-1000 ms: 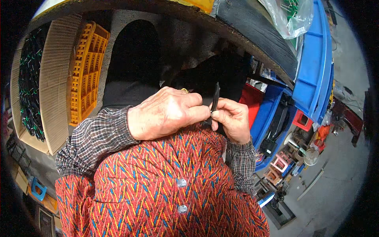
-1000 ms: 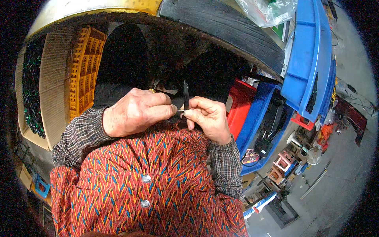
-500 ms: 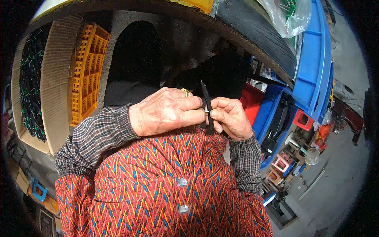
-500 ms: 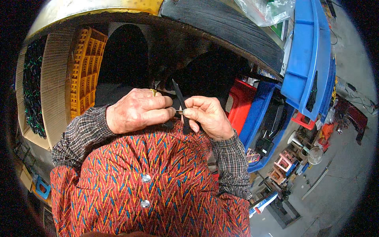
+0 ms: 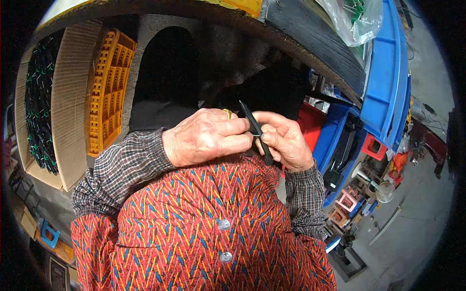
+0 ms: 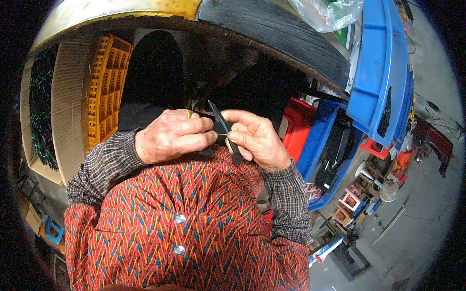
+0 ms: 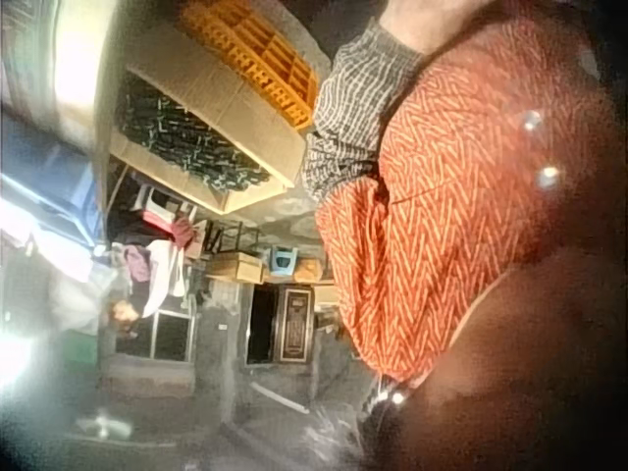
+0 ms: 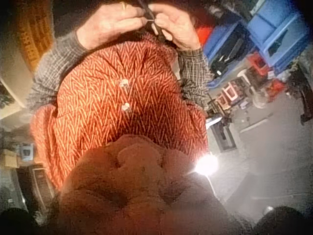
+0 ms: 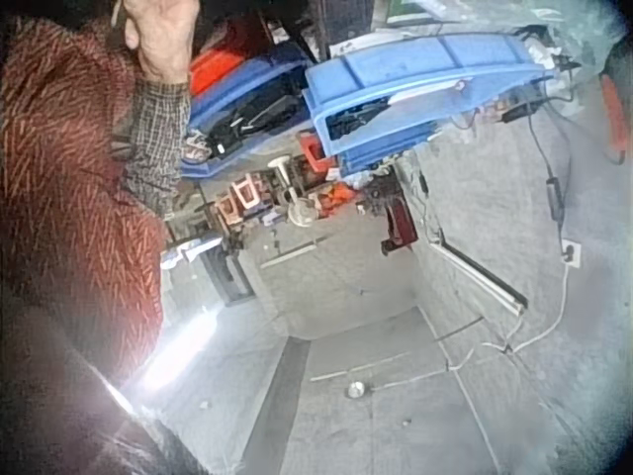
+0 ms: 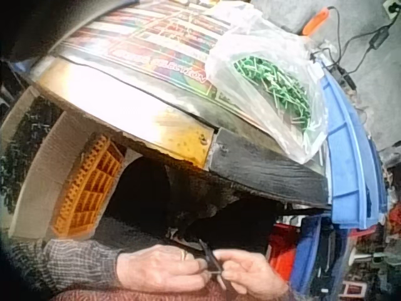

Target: The person assembles small plastic housings by hand, inserting green pins into them.

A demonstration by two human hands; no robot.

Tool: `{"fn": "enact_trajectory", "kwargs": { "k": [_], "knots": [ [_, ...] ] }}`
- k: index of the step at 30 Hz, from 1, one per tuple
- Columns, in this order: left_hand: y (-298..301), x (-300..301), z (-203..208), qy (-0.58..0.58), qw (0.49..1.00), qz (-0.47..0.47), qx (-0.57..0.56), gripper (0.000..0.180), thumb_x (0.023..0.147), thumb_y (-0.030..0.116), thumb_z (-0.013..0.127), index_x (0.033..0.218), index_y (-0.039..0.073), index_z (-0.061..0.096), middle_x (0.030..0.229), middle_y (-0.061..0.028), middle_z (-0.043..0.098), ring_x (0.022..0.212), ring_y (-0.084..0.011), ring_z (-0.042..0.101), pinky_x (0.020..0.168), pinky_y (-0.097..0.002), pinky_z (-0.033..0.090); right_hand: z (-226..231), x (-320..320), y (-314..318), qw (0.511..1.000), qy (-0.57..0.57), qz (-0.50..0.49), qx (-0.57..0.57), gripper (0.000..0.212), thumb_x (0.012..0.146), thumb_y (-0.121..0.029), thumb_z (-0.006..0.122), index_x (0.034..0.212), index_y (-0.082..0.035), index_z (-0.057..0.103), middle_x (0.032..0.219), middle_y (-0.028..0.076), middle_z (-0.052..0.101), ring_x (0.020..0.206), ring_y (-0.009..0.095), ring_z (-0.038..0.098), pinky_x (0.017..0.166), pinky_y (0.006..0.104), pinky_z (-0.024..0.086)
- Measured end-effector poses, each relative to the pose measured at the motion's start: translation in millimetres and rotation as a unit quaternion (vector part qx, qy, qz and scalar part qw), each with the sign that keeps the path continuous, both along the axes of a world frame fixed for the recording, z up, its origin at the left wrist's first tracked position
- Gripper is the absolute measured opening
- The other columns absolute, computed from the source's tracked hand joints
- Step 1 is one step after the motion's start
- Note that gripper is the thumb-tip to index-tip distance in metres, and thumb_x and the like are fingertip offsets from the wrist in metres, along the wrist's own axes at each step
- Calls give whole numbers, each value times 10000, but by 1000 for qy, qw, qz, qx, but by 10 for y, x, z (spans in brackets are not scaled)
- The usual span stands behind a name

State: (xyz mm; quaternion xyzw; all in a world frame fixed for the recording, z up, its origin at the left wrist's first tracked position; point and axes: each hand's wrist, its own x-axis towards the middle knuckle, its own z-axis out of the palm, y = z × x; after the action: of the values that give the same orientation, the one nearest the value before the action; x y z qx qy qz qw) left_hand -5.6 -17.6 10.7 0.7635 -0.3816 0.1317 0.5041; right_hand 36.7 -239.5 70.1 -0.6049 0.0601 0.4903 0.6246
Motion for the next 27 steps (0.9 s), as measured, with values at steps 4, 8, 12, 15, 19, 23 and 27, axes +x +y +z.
{"fn": "enact_trajectory", "kwargs": {
  "k": [4,8,12,15,19,23,27],
  "knots": [
    [-28,-17,-9,29,999,29,-22,224,720,96,638,938,47,650,913,-74,613,683,-195,605,567,-313,491,-10,7,18,999,-4,-32,36,332,905,-143,631,1179,-13,494,692,36,588,443,0,379,417,134,276],
    [-28,-57,-13,45,998,46,-20,219,721,74,638,939,52,650,905,-78,617,710,-206,626,582,-316,504,-78,21,-12,999,7,-15,39,293,922,-167,612,1148,-4,522,669,35,589,447,7,394,411,143,284],
    [-66,-26,-19,50,996,63,-39,215,724,66,649,939,54,649,910,-75,616,716,-212,631,589,-319,510,-95,14,25,999,-7,-49,2,307,963,-260,544,1054,32,574,649,89,612,438,72,494,402,174,369],
    [-78,-17,-31,88,993,66,-46,218,719,40,666,935,43,641,887,-83,623,722,-232,637,599,-323,515,-152,28,-13,999,-30,-42,-10,403,985,-331,489,1022,57,590,683,161,642,447,146,579,412,217,443],
    [-83,-15,-20,185,974,84,-104,193,711,-2,693,893,16,631,827,-109,636,742,-268,648,624,-332,523,-169,17,-41,994,-40,-49,87,434,1002,-342,442,1104,64,557,789,190,666,510,168,623,440,239,468],
    [-60,-20,29,288,942,105,-140,146,729,-10,698,863,-3,639,800,-97,642,709,-202,655,619,-288,503,-133,-8,-22,994,-26,-56,93,363,995,-250,473,1176,61,521,886,174,671,563,167,645,471,231,486],
    [-56,-31,37,354,914,99,-172,136,788,3,689,911,-17,635,788,-76,645,712,-117,637,606,-256,494,-166,-45,31,993,-93,-61,27,250,960,-133,522,1127,49,563,778,115,660,520,106,598,460,189,444]
  ]
}}
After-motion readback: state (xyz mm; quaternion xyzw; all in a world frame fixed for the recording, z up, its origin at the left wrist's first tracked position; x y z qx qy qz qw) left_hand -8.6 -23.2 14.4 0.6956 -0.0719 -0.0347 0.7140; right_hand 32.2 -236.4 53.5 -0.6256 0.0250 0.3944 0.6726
